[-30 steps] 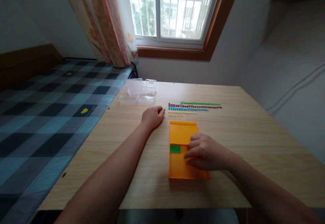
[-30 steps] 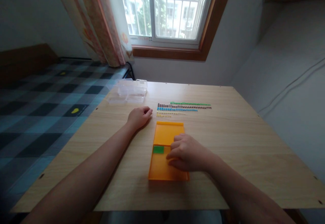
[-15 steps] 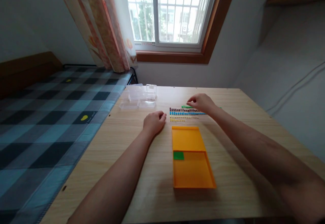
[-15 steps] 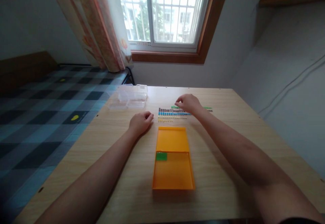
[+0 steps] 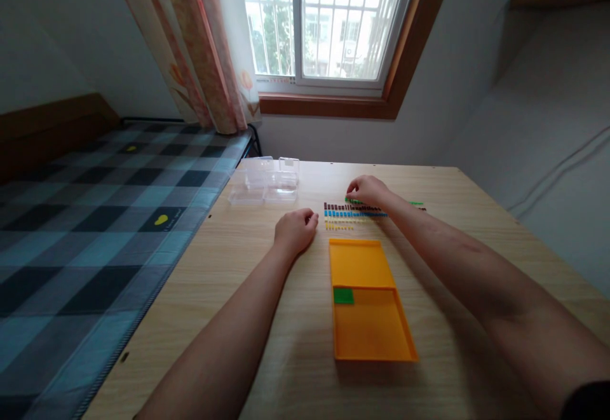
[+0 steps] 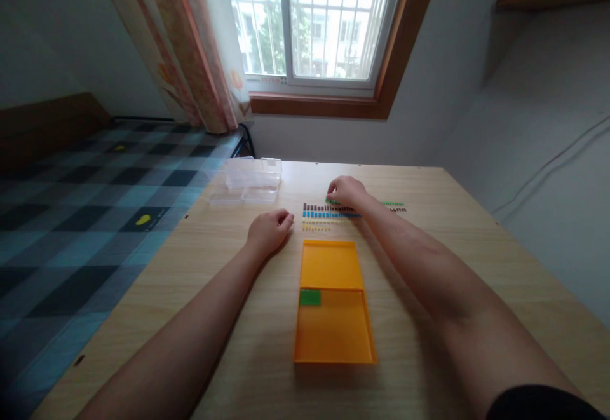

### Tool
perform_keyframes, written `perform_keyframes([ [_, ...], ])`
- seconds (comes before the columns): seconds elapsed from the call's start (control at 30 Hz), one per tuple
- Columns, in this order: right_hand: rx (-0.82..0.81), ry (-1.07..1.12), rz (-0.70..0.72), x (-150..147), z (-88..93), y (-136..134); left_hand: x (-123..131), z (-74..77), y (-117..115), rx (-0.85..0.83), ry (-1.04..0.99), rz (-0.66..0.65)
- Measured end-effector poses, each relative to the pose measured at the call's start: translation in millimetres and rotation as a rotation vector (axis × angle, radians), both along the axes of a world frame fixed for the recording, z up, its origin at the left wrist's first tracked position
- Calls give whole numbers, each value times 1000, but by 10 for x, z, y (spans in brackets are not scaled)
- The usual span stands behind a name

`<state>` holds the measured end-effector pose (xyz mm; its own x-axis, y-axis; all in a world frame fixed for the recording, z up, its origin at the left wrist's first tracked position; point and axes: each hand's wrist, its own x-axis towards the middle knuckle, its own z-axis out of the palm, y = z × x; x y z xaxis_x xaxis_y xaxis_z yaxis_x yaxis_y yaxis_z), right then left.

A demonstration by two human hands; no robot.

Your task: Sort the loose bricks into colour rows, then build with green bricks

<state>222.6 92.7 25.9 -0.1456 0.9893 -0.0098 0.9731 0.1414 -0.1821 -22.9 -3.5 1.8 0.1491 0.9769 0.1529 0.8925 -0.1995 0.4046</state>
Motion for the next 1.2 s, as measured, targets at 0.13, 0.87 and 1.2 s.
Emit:
perform_keyframes([
  [0.13, -19, -16, 44, -25, 36, -9, 2, 2, -4, -14, 1, 10],
  [0.87, 71, 281, 527, -23, 567, -2144, 11, 10, 23, -2, 10, -3],
  [1.2, 19, 96, 579, -166, 59, -2419, -1, 4, 37, 22, 26, -8],
])
